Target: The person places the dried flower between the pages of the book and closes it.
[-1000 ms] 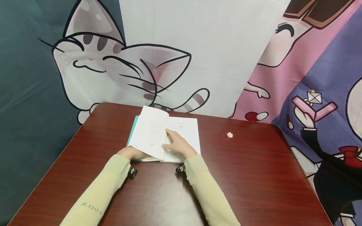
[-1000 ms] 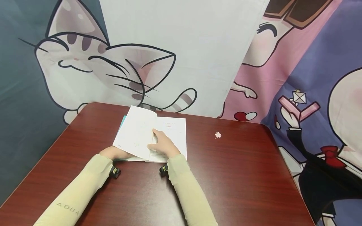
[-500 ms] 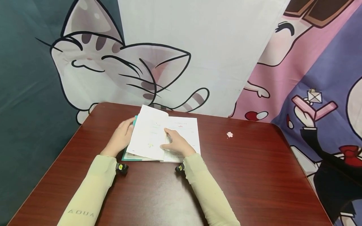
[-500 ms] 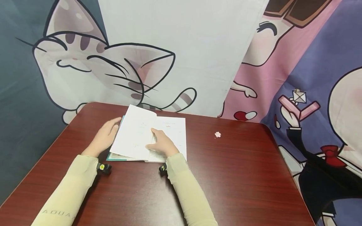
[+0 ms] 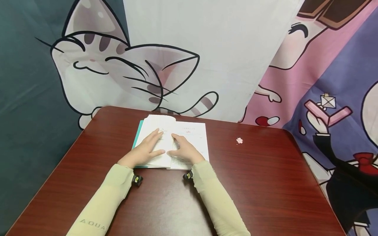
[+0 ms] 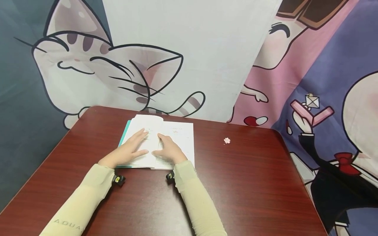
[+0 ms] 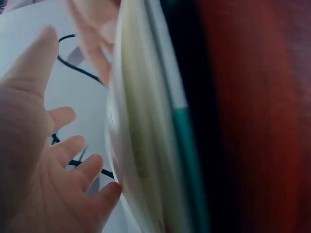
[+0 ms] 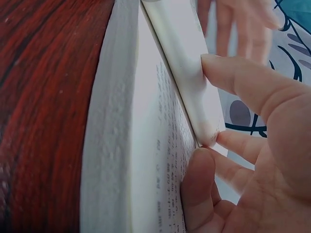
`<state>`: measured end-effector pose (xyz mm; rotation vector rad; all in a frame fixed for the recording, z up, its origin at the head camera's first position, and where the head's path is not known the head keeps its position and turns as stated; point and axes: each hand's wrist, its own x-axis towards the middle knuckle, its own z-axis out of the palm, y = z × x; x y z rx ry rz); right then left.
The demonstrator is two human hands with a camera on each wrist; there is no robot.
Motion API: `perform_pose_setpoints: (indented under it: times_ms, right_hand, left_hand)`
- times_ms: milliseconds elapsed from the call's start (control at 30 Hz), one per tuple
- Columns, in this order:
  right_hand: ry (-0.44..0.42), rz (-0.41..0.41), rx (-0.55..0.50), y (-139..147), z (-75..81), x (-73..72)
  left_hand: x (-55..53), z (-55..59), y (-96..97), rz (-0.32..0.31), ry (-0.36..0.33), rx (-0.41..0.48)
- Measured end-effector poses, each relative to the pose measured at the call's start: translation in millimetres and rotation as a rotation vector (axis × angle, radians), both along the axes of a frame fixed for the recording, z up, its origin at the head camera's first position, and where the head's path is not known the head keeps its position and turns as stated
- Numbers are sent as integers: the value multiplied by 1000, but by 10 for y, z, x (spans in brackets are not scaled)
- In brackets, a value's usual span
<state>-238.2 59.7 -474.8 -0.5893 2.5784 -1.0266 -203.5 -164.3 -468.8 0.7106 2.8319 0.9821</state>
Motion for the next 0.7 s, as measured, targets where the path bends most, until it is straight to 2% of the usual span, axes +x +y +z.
perform_pose_setpoints:
  times_ms: [200, 333, 533, 700]
  right_hand:
    - [-14, -10, 0, 13, -1, 6]
    - [-23, -7, -14, 27, 0, 7]
    - [-29, -5, -37, 41, 5, 27]
    - [-33, -22, -87, 80, -55, 30]
  left_hand:
    - [26, -82, 19, -22, -44, -36]
    - [31, -90, 31, -20, -90, -76]
    - [40, -96, 65, -44, -161, -185]
    - [38, -68, 87, -46, -196, -256]
